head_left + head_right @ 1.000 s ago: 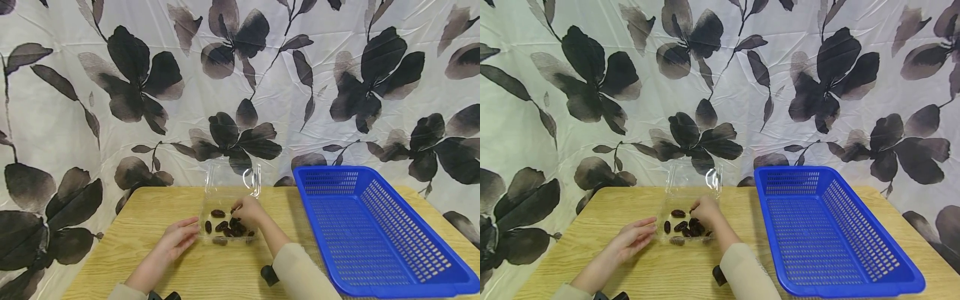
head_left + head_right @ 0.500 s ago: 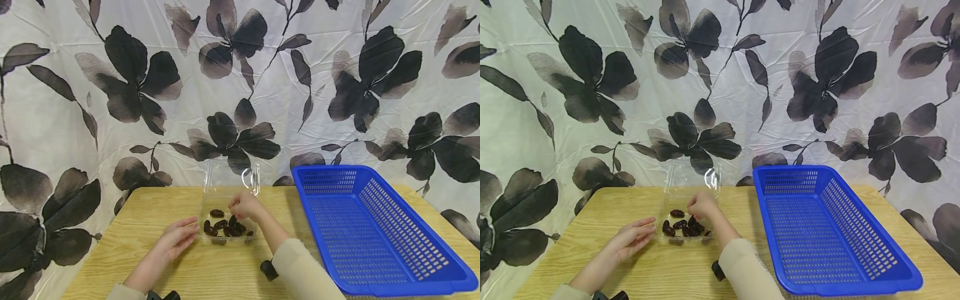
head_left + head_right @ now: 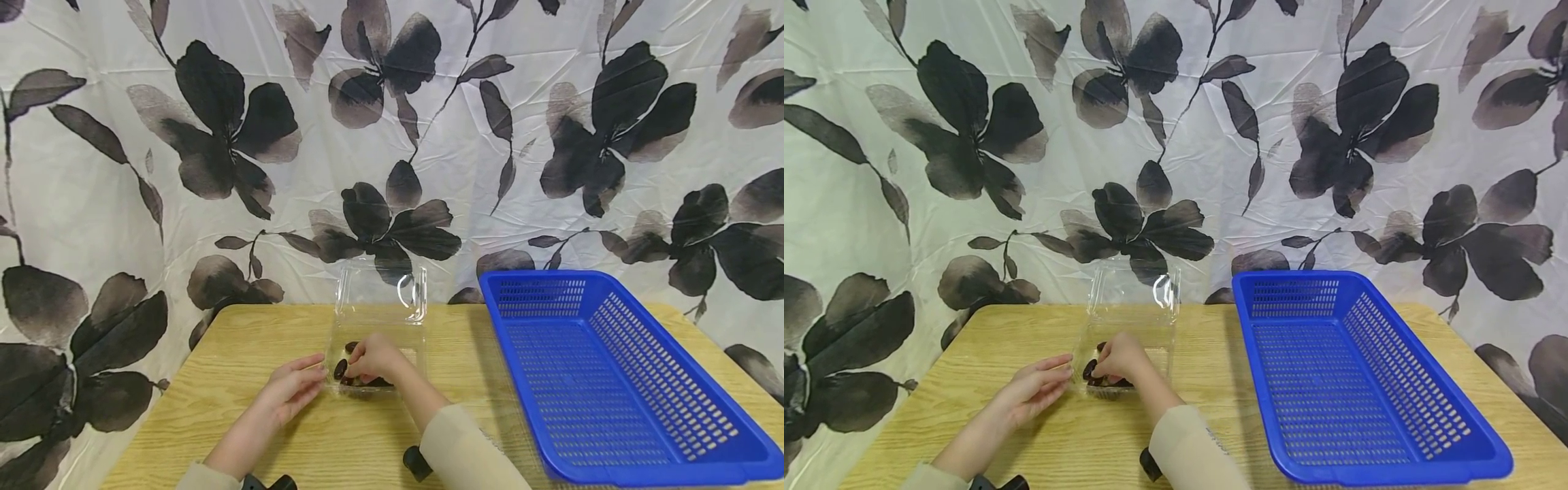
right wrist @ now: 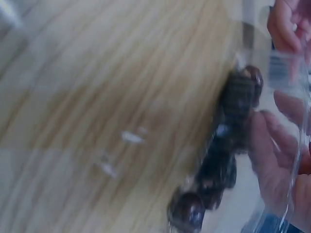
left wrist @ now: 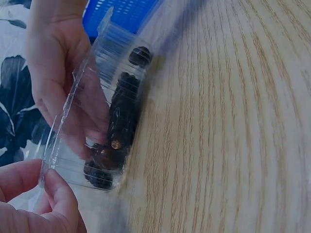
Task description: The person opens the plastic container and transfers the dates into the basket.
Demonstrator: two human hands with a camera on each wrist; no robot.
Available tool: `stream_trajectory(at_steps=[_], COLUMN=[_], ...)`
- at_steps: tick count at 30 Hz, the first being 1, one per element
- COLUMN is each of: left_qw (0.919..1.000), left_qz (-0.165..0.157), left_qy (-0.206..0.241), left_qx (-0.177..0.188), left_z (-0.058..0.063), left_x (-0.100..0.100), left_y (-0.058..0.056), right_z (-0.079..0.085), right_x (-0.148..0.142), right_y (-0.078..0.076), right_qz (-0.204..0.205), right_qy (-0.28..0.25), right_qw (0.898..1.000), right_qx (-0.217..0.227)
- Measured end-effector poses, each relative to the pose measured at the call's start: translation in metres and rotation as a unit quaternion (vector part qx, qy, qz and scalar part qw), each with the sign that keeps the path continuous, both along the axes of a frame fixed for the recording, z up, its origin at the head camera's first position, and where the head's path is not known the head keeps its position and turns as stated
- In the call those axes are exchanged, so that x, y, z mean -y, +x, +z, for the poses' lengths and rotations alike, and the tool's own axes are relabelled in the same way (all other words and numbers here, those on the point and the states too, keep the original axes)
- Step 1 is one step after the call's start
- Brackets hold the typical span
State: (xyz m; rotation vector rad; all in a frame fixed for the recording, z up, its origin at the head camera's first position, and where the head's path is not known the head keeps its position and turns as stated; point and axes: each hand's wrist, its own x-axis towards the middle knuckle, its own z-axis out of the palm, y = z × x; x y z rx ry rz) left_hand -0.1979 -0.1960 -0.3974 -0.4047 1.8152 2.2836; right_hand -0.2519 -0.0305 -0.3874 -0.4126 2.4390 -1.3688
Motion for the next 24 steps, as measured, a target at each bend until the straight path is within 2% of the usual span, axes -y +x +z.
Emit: stream_trajectory(at_steps=[4,8,10,14,19,24], left_qw=[1.0000,1.0000,0.9999,0.9999,1.0000,1.0000], left_qz=[-0.005,-0.007,-0.003,0.000,0.001,0.000], left_qy=[-0.003,0.007,0.012,0.012,0.007,0.004], left_qx=[0.002,-0.002,-0.006,-0.009,-0.006,-0.005], left_z=[0.000,0.000,0.001,0.001,0.000,0.000], left_x=[0.000,-0.001,-0.002,-0.001,-0.001,-0.001], left_y=[0.000,0.000,0.000,0.001,0.001,0.001], right_z=[-0.003,-0.004,-0.005,-0.006,-0.010,-0.013], right_x=[0.010,0.016,0.017,0.016,0.012,0.010], right_y=[0.005,0.006,0.006,0.007,0.006,0.005], right_qz=[0.002,0.013,0.012,-0.007,-0.028,-0.043], right_qy=[0.069,0.148,0.158,0.118,0.029,-0.070], right_qw=[0.996,0.977,0.974,0.986,0.998,0.996], right_qx=[-0.064,-0.152,-0.163,-0.121,-0.049,0.026])
